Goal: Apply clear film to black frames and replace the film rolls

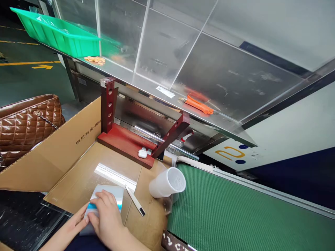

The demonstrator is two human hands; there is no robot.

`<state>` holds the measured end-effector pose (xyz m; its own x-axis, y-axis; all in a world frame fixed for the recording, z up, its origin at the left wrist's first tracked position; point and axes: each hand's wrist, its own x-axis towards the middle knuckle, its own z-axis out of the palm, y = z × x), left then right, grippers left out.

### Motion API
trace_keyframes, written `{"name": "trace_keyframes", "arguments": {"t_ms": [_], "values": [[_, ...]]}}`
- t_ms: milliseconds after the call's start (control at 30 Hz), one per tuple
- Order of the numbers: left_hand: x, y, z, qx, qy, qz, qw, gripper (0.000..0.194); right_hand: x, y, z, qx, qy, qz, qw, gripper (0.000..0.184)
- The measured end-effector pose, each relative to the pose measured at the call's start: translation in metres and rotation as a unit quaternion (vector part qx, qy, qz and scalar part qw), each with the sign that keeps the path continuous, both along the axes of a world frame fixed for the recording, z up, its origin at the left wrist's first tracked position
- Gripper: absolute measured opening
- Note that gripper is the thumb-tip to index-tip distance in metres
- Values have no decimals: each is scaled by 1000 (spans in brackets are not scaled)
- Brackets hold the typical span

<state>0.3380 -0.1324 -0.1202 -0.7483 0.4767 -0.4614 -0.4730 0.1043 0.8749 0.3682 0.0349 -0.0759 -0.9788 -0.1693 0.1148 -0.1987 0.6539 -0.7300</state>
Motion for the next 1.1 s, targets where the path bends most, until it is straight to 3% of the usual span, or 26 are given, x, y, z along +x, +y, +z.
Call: {"name": "trace_keyframes", "arguments": {"t_ms": [133, 400, 567, 733, 900, 1100], "values": [[1, -1, 1, 0, 4, -3, 1000, 70, -1, 0, 2, -16, -7, -5, 1000, 29], [2, -7, -5, 4, 8, -19, 1000, 66, -8, -2, 6, -50, -52, -20, 997, 37], [1, -7, -8, 3, 16, -25, 1000, 64, -7, 0, 6, -49, -56, -14, 997, 23], [2, -9, -11, 5, 21, -21, 1000, 65, -6, 1, 2, -46, -39, -2, 998, 40], [1, -8, -12, 7, 23, -17, 1000, 64, -6, 1, -4, -38, -23, -5, 999, 18], [1, -5, -8, 8, 21, -5, 1000, 62, -7, 3, -3, -47, -4, 3, 999, 39]]}}
